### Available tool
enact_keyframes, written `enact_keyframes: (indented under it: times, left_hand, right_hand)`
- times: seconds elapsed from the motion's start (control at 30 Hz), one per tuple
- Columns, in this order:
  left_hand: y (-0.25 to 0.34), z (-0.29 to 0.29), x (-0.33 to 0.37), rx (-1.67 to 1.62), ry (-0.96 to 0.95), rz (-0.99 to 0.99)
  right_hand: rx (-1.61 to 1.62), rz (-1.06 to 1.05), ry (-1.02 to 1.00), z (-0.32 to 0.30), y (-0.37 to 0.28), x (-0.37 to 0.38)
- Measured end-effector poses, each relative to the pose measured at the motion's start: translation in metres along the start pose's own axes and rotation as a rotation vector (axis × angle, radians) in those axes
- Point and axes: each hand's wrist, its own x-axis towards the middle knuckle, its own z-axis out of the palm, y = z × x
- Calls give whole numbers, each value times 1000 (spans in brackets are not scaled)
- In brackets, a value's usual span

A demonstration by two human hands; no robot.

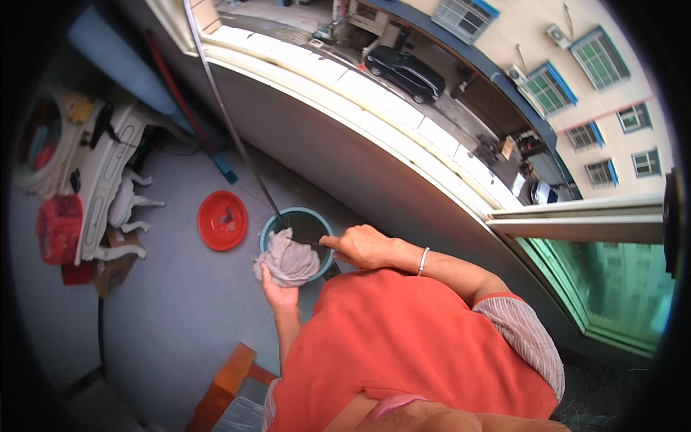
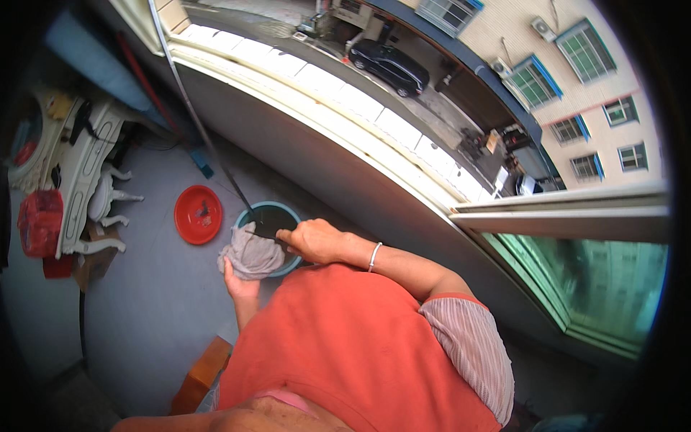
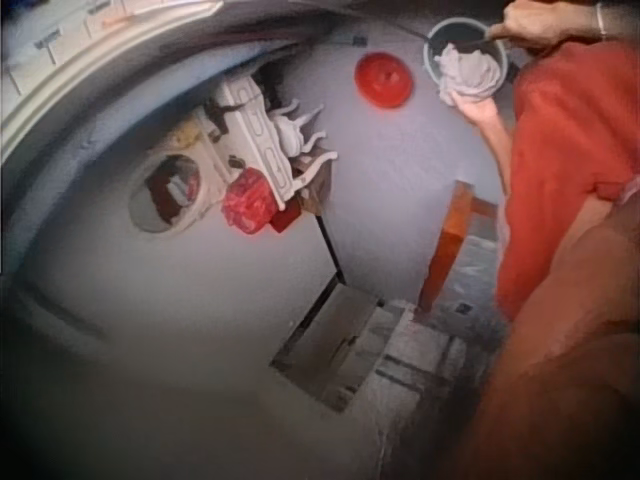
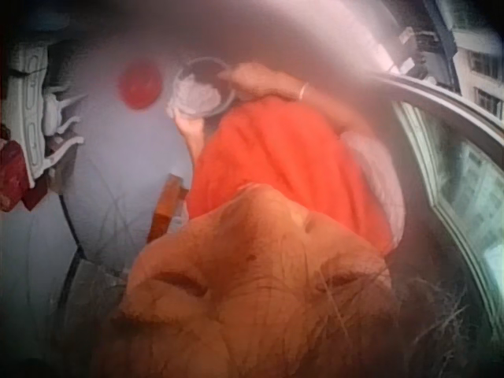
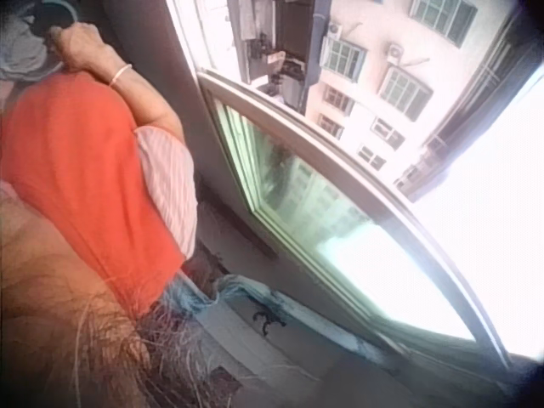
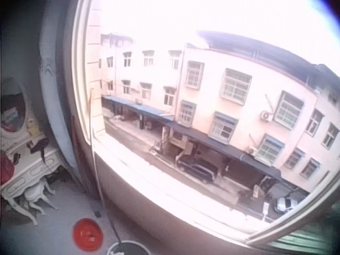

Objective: The person dips a mop into a bucket of water, wrings it out, and uses it to clean the upper part of a window. They then use a cloth to wipe the window frame and sill, and finally use a squeegee to dry the glass.

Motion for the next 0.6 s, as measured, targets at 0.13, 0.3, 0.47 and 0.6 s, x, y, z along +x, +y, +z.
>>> enact_keyframes:
  times: [0.13, 0.3, 0.47, 0.6]
  left_hand:
    - [8, -15, -9, 189, 41, -44]
    - [-3, 23, -3, 355, -161, -12]
    - [-16, 83, 7, 311, -165, -86]
    - [-10, 61, 30, 211, -188, -187]
  right_hand:
    - [85, 163, 100, -11, 6, -7]
    - [18, -137, 121, 26, 3, 16]
    - [-5, -134, 38, 21, -5, 17]
    - [105, -133, 794, -34, -16, -43]
